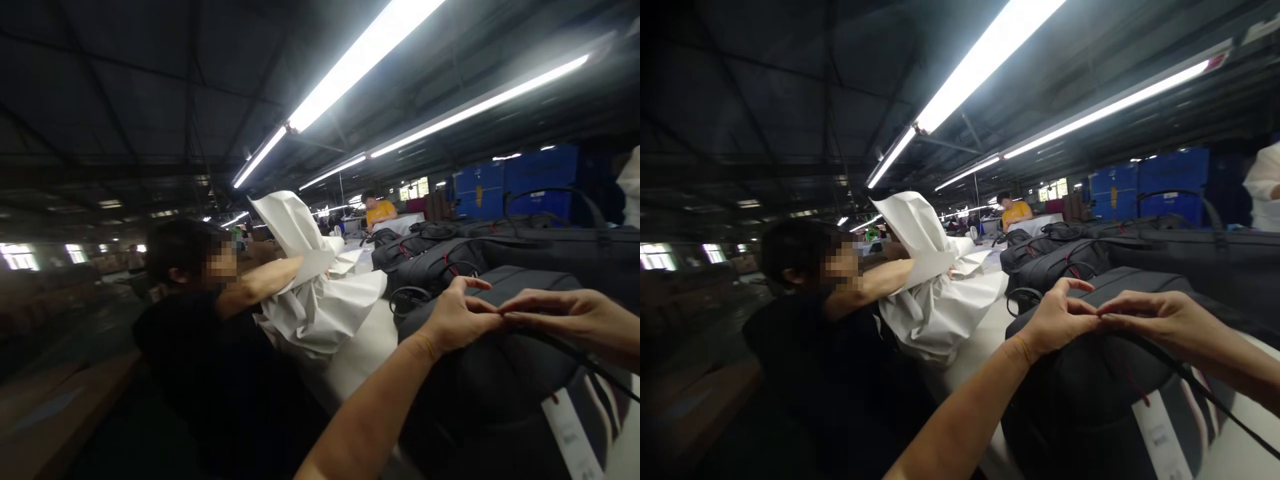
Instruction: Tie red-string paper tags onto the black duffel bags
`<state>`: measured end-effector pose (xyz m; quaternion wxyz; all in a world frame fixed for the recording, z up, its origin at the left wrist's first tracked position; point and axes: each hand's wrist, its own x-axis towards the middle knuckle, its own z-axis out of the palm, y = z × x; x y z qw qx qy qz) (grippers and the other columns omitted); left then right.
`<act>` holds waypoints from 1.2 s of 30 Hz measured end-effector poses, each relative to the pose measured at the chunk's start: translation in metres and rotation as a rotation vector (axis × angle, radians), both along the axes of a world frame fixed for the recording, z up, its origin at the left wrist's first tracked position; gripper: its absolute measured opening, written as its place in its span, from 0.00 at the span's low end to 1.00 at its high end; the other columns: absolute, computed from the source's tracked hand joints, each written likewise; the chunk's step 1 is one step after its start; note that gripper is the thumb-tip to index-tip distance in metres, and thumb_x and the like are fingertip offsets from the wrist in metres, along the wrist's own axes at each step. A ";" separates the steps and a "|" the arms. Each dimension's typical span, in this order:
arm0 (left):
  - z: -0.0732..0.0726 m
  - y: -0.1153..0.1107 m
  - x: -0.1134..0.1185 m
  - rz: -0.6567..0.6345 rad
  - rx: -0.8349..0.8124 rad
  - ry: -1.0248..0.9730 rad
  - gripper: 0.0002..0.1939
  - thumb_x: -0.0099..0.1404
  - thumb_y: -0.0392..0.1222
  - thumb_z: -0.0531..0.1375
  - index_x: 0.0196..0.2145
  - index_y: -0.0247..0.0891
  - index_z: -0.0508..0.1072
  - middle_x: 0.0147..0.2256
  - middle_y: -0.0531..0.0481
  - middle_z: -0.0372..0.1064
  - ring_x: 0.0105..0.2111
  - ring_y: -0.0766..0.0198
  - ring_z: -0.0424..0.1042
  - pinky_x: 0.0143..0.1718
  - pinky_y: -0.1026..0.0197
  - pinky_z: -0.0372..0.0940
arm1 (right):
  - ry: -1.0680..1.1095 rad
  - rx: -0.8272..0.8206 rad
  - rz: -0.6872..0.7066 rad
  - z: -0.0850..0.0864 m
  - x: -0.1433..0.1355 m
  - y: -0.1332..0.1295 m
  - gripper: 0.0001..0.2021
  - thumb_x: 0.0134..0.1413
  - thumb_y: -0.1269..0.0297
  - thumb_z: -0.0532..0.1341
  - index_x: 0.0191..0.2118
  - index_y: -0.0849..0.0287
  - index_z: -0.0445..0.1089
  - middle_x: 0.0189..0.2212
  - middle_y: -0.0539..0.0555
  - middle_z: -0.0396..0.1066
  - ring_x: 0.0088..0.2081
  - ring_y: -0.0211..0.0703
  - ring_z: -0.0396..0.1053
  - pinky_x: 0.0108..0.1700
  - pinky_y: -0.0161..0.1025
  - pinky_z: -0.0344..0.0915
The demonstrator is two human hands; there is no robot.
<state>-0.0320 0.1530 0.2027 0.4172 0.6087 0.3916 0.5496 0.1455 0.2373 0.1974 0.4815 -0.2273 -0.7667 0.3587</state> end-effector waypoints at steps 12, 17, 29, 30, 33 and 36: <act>0.002 -0.003 0.005 -0.020 -0.055 -0.071 0.28 0.42 0.47 0.73 0.39 0.34 0.71 0.29 0.49 0.71 0.28 0.66 0.69 0.37 0.59 0.62 | -0.055 0.386 -0.167 -0.006 0.008 -0.016 0.19 0.47 0.40 0.64 0.30 0.50 0.79 0.30 0.58 0.76 0.30 0.51 0.74 0.32 0.45 0.69; 0.010 -0.008 0.006 0.020 0.022 0.036 0.19 0.52 0.51 0.68 0.33 0.32 0.72 0.26 0.50 0.71 0.26 0.69 0.67 0.30 0.65 0.59 | -0.209 0.571 -0.346 0.019 0.003 -0.053 0.12 0.61 0.57 0.57 0.35 0.53 0.76 0.34 0.53 0.74 0.33 0.46 0.71 0.38 0.41 0.63; 0.010 -0.003 0.002 0.084 0.046 0.124 0.18 0.59 0.51 0.63 0.40 0.34 0.70 0.20 0.54 0.69 0.19 0.70 0.63 0.24 0.67 0.55 | -0.028 0.376 -0.276 0.020 -0.011 -0.047 0.09 0.59 0.59 0.59 0.34 0.55 0.75 0.33 0.52 0.73 0.35 0.44 0.69 0.36 0.36 0.62; 0.009 -0.003 0.002 0.094 0.056 0.151 0.19 0.59 0.50 0.64 0.41 0.34 0.69 0.20 0.53 0.69 0.19 0.70 0.63 0.23 0.67 0.55 | -0.023 0.374 -0.276 0.019 -0.013 -0.048 0.09 0.59 0.60 0.59 0.33 0.55 0.75 0.33 0.51 0.73 0.34 0.44 0.69 0.36 0.35 0.62; 0.009 -0.007 0.003 0.131 0.108 0.162 0.21 0.59 0.49 0.64 0.45 0.35 0.67 0.20 0.54 0.70 0.19 0.69 0.64 0.23 0.68 0.56 | -0.021 0.352 -0.299 0.015 -0.017 -0.052 0.08 0.57 0.62 0.60 0.32 0.56 0.76 0.32 0.52 0.72 0.33 0.43 0.69 0.37 0.36 0.62; 0.009 -0.012 0.003 0.221 0.206 0.153 0.15 0.60 0.48 0.64 0.42 0.36 0.72 0.23 0.52 0.72 0.24 0.67 0.69 0.27 0.66 0.61 | -0.010 0.291 -0.283 0.009 -0.022 -0.057 0.09 0.56 0.61 0.61 0.32 0.56 0.77 0.30 0.52 0.71 0.32 0.43 0.68 0.36 0.35 0.63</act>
